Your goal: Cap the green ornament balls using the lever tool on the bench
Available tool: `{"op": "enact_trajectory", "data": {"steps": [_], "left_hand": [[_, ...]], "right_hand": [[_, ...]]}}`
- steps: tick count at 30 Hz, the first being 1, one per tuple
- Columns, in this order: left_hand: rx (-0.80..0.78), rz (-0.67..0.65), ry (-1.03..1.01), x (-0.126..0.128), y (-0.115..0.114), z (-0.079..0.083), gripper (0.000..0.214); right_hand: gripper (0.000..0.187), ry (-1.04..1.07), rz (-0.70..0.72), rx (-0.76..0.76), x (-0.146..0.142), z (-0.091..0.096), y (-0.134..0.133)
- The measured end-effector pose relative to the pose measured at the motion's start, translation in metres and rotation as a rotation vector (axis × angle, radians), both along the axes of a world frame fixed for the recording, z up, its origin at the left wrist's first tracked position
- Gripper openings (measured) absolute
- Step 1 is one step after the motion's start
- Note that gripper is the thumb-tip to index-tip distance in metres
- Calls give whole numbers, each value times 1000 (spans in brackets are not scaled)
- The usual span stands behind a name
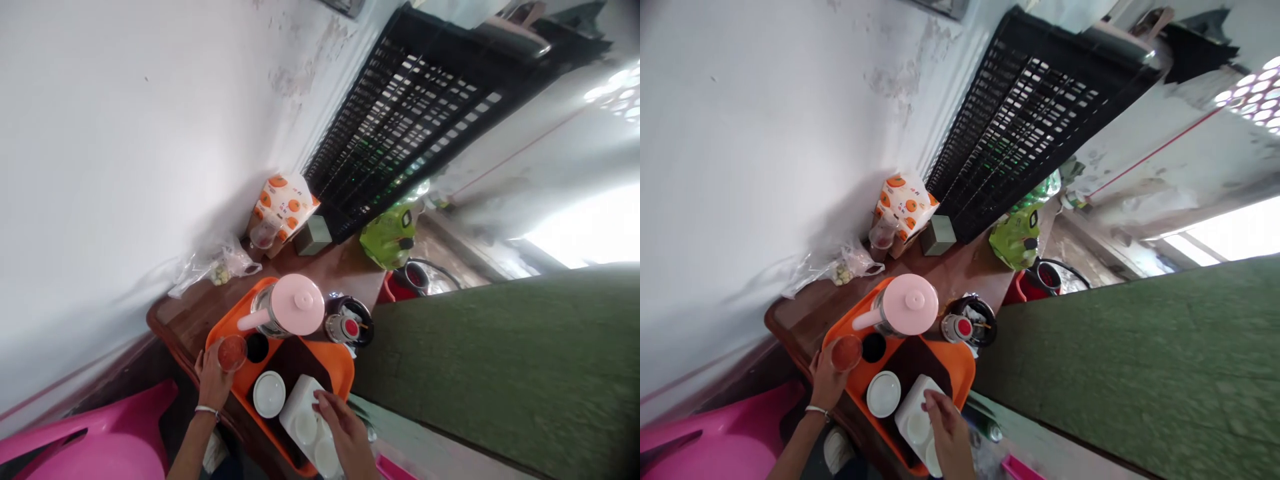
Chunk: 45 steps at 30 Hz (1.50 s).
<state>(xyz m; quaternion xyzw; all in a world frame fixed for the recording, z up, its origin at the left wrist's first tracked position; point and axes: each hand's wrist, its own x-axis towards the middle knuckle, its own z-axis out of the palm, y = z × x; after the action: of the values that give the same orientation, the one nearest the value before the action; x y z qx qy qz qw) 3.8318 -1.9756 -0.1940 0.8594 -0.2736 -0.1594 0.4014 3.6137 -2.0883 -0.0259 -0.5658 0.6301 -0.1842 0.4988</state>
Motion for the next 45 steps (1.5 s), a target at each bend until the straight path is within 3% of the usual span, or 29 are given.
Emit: {"op": "enact_trajectory", "data": {"steps": [5, 9, 13, 16, 19, 24, 31, 37, 41, 45], "left_hand": [[-25, 36, 25, -5, 4, 2, 84], [-26, 58, 69, -8, 9, 13, 100], [-7, 128, 24, -12, 12, 23, 105], [10, 145, 16, -13, 9, 26, 107], [50, 153, 31, -13, 4, 27, 111], [129, 219, 35, -25, 8, 29, 121], [235, 294, 25, -51, 13, 36, 109], [195, 419, 35, -43, -8, 41, 98], [211, 374, 50, -39, -10, 37, 72], [222, 376, 27, -38, -7, 34, 77]], "right_hand": [[53, 37, -109, -148, -8, 7, -33], [73, -11, -222, -248, -12, 1, -76], [91, -51, -69, -245, -10, -22, -105], [88, -60, 29, -241, -6, -41, -112], [82, -55, 57, -258, -1, -56, -114], [88, -70, 66, -328, 5, -69, -123], [68, -79, 131, -359, 8, -75, -131], [66, -58, 166, -371, 6, -70, -129], [61, -47, 153, -376, 9, -67, -127], [59, -32, 145, -357, 10, -65, -125]]}}
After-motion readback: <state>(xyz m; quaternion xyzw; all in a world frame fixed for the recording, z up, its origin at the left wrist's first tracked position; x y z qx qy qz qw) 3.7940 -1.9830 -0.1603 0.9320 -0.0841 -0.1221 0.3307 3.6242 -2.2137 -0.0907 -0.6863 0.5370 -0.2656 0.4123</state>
